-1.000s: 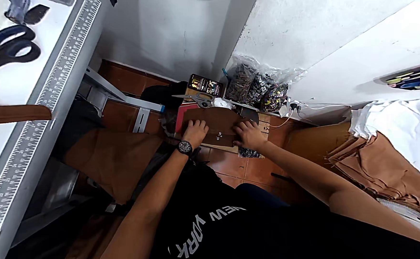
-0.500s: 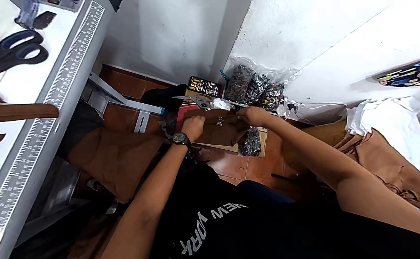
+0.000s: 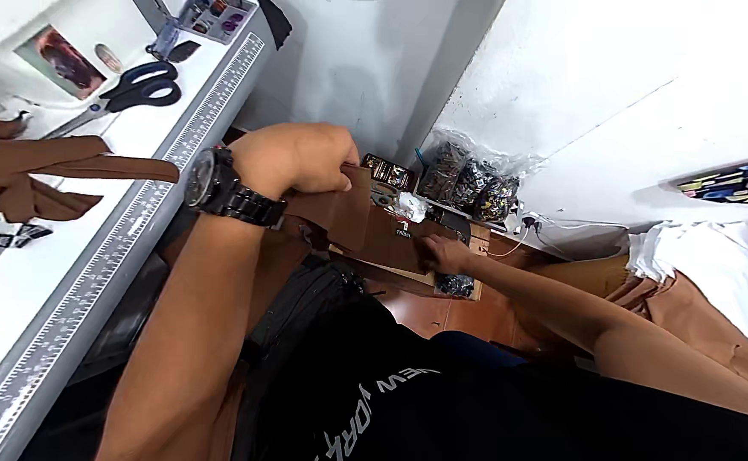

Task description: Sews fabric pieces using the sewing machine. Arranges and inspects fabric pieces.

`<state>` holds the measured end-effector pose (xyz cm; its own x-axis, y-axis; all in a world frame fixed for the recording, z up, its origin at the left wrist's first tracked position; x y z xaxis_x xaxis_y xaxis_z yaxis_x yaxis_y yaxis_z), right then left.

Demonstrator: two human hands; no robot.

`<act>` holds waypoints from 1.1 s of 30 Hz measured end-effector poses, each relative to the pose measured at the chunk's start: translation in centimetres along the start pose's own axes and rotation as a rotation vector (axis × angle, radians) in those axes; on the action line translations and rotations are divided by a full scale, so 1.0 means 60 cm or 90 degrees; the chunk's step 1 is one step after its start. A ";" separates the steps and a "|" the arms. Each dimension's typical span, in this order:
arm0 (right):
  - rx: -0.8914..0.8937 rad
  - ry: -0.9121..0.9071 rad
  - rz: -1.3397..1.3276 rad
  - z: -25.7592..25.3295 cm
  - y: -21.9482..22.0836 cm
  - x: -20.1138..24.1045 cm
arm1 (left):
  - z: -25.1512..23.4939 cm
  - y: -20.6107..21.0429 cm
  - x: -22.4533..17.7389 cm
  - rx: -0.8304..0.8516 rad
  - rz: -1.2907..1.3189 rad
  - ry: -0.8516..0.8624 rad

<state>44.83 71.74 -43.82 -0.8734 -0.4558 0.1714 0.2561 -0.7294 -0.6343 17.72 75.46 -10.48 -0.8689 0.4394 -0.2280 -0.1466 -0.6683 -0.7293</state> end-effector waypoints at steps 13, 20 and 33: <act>-0.239 -0.411 -0.330 0.173 -0.312 0.188 | -0.052 0.065 -0.056 0.122 -0.011 0.004; 0.006 -0.382 -0.331 0.113 -0.183 0.169 | -0.112 0.114 -0.025 0.061 0.103 0.083; -0.244 -0.007 0.098 0.083 -0.056 -0.011 | -0.344 0.325 -0.029 -0.228 0.033 0.044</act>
Point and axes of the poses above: each hand's wrist, its own z-axis away from the middle knuckle, its own y-axis out of the palm, x = y × z, the point moved 10 cm from there along -z, towards the middle knuckle, and after that the axes turned 14 degrees about x, right-handed, at the moved point
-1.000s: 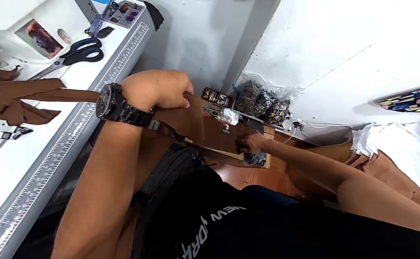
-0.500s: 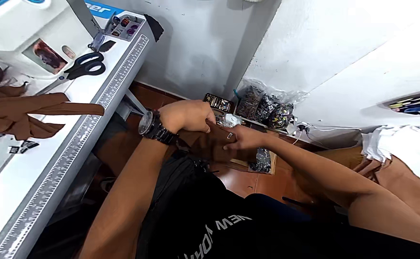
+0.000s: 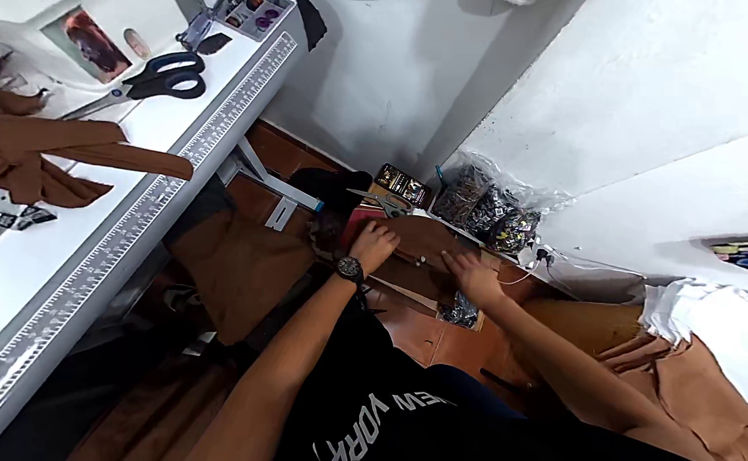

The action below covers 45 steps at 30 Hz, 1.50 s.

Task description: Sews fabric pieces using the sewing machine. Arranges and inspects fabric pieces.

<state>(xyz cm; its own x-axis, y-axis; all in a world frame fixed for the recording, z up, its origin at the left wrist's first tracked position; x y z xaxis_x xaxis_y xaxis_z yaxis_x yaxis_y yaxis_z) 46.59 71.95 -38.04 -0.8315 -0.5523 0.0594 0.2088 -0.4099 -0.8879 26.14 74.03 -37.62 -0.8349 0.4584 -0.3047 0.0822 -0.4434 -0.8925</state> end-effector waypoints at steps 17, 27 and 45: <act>-0.257 -0.411 -0.127 -0.107 -0.319 0.423 | 0.675 -0.038 0.021 -0.284 0.476 -0.265; -0.003 -0.721 0.065 -0.080 -0.262 0.712 | 0.986 0.117 0.004 -0.491 0.501 -0.715; 0.075 -0.843 -0.132 -0.052 -0.115 1.061 | 1.068 0.169 0.081 -0.544 0.274 -0.835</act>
Point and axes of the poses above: each hand's wrist, its own z-axis away from the middle knuckle, its own y-axis out of the palm, x = y × z, the point moved 10 cm from there along -z, towards the middle knuckle, and after that the axes turned 14 degrees about x, right-handed, at the moved point
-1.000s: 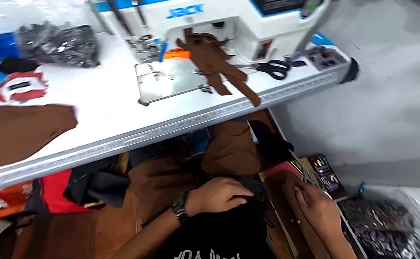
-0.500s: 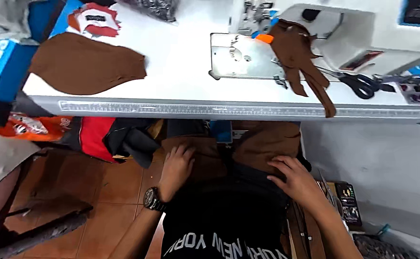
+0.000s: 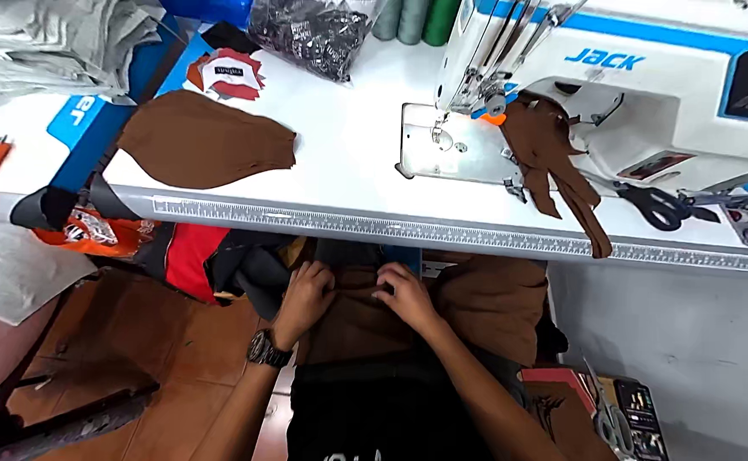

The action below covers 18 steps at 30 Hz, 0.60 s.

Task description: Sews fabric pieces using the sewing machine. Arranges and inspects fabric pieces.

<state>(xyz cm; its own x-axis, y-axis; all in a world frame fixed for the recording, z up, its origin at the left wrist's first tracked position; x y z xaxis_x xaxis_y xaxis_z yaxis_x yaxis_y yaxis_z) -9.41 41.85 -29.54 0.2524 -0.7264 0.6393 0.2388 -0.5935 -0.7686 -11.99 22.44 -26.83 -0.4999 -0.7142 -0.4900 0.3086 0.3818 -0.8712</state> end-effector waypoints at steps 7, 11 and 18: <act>0.007 -0.059 -0.175 0.098 -0.157 0.044 | 0.041 -0.132 0.081 0.055 0.250 0.116; -0.108 -0.069 -0.166 0.059 -0.337 0.057 | -0.043 -0.356 -0.022 -0.030 0.107 0.190; -0.254 0.065 0.128 -0.065 -0.455 -0.007 | -0.306 -0.402 -0.079 0.039 -0.251 0.207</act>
Point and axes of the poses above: each hand's wrist, its own z-axis away from the middle knuckle, its own y-axis out of the palm, x = y × z, the point moved 10 cm from there along -z, towards the middle knuckle, and after that the axes turned 14 degrees about x, right-handed, at the moved point
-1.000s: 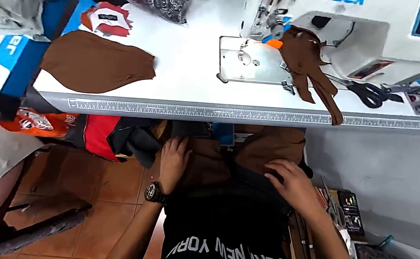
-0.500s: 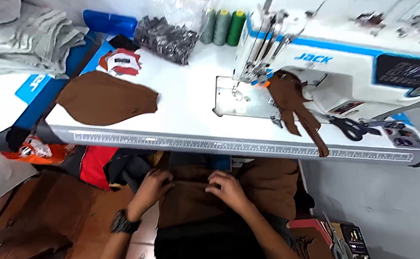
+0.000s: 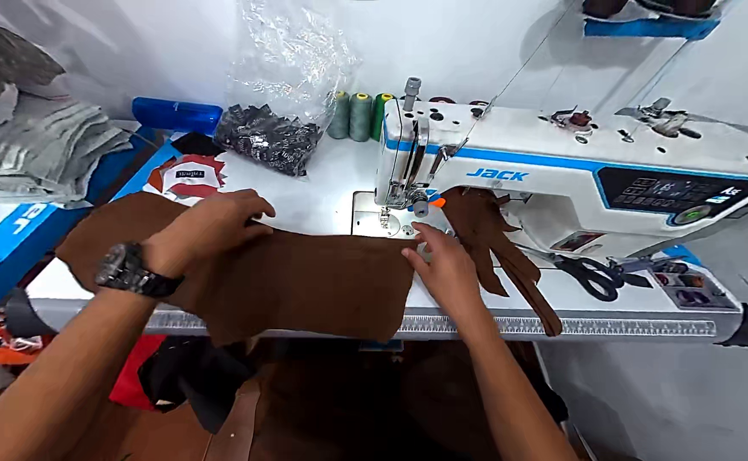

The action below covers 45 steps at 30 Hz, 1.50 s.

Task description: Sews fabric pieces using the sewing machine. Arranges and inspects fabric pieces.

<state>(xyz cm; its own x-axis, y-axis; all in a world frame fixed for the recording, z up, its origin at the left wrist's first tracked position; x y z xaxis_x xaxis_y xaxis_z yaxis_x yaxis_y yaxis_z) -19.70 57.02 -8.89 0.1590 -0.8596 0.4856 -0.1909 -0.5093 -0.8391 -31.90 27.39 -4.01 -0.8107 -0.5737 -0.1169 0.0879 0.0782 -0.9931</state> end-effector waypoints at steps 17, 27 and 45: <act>0.073 -0.085 0.088 0.094 0.038 0.006 | -0.102 0.197 -0.168 0.069 -0.024 0.063; 0.036 -0.059 0.165 0.074 -0.008 -0.034 | -0.109 0.201 -0.172 0.069 -0.035 0.048; 0.190 -0.014 0.148 -0.063 -0.064 -0.177 | -0.118 0.202 -0.169 0.039 -0.031 0.044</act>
<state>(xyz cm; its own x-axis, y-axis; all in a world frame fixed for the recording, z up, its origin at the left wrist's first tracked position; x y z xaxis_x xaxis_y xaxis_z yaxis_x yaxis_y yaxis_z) -24.32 67.93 -9.89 0.1656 -0.9482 0.2711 0.0659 -0.2637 -0.9624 -26.68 39.93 -14.74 -0.8525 -0.5181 -0.0691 0.0809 -0.0002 -0.9967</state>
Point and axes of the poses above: each hand's wrist, its own z-axis away from the middle knuckle, its own y-axis out of the palm, x = y × z, the point moved 10 cm from there along -z, towards the middle knuckle, and after that the axes turned 14 degrees about x, right-handed, at the moved point
